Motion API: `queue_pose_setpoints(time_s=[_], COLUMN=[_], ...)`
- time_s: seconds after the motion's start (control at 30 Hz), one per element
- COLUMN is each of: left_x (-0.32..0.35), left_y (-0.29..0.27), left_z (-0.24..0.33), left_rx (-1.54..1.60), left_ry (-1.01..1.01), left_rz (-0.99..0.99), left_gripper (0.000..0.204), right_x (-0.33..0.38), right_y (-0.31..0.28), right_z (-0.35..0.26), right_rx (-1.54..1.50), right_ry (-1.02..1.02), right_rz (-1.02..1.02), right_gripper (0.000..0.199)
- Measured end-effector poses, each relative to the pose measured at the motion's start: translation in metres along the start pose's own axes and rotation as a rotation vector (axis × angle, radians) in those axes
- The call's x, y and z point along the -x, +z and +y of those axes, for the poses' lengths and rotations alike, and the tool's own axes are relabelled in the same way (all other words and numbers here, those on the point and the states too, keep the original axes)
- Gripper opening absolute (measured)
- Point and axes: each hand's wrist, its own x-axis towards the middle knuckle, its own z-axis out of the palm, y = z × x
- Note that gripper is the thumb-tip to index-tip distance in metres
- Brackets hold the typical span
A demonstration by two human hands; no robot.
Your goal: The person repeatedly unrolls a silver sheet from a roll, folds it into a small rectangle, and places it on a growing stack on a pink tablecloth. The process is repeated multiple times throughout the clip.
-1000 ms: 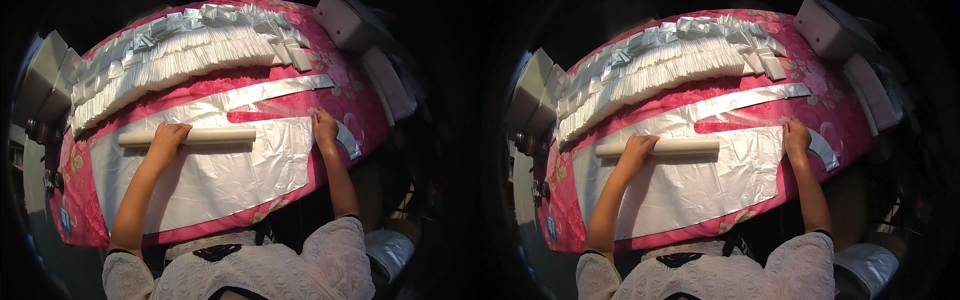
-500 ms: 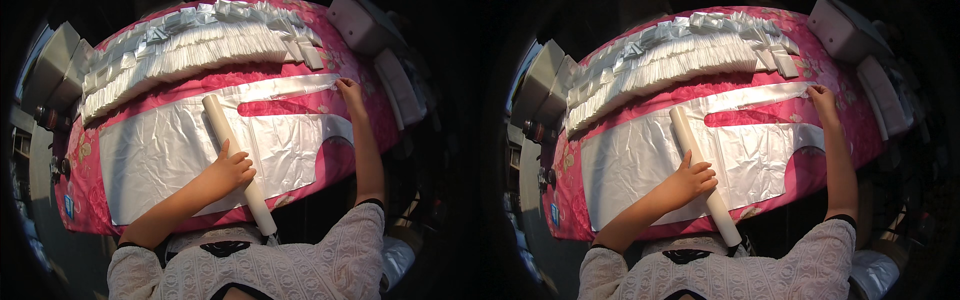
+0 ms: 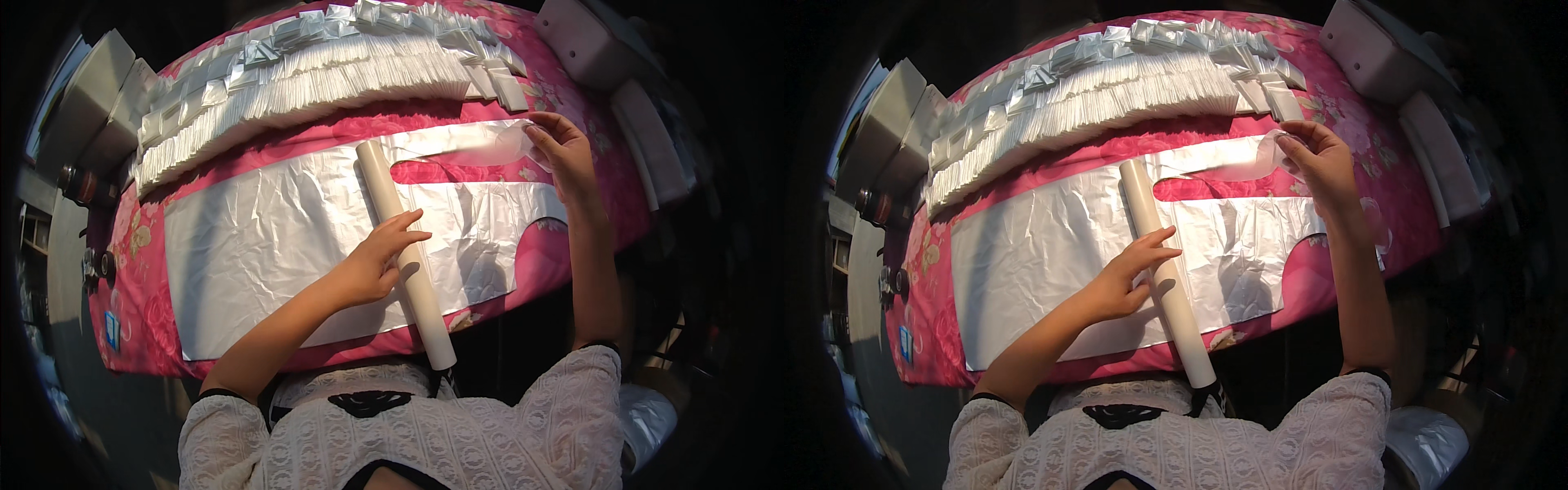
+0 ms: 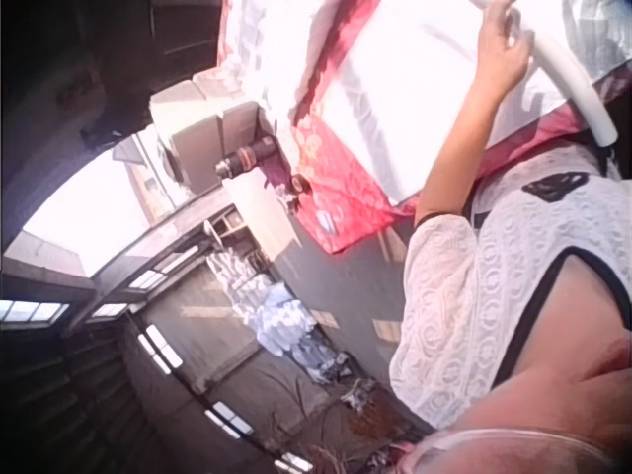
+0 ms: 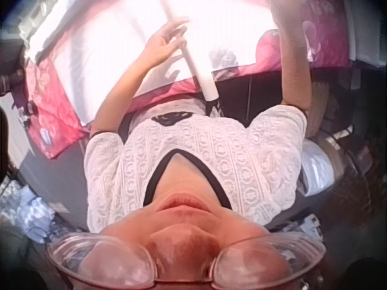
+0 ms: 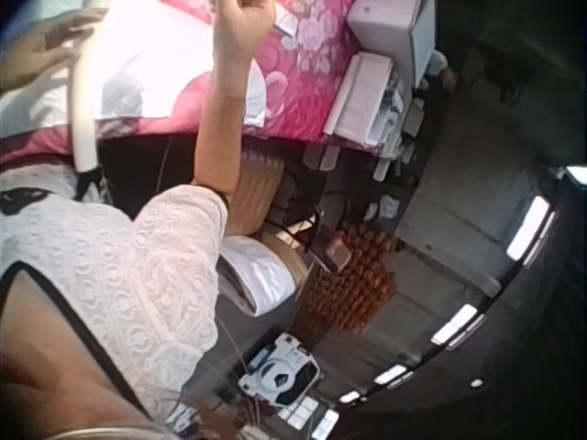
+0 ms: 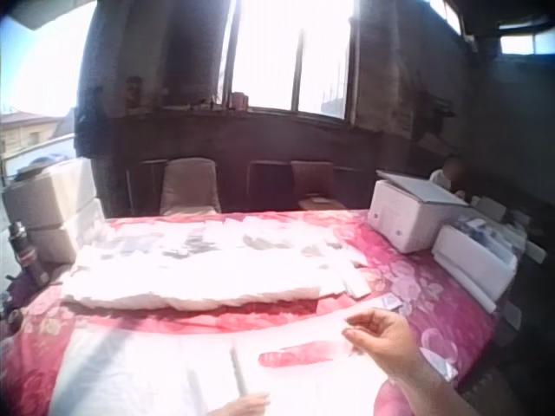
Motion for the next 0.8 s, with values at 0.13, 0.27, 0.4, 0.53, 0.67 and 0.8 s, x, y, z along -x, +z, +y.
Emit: queue_pose_setpoints(time_s=[0.13,0.27,0.4,0.53,0.67,0.8], left_x=[0.031,0.066,0.115,0.159,0.218,0.231], left_y=[-0.035,-0.083,-0.122,-0.147,-0.170,-0.174], left_z=[0.014,0.013,-0.015,-0.036,-0.047,-0.021], left_rx=[1.185,0.891,0.759,0.534,0.502,0.070], left_ry=[-0.270,-0.640,-0.865,-0.889,-0.887,-0.879], left_rz=[0.112,0.058,0.352,0.472,0.614,0.871], left_gripper=[0.059,0.051,0.040,0.041,0.038,0.033], right_x=[0.087,0.137,0.131,0.092,0.073,0.082], right_y=[0.117,0.185,0.156,0.050,-0.105,-0.159], right_z=[0.002,0.030,0.021,0.083,0.133,0.134], right_rx=[0.060,0.189,0.127,0.757,1.257,1.329], right_ry=[-0.182,-0.459,-0.359,-0.368,-0.186,-0.163], right_rz=[-0.463,-0.952,-0.910,-0.217,0.162,0.259], right_gripper=[0.023,0.052,0.046,0.034,0.034,0.031])
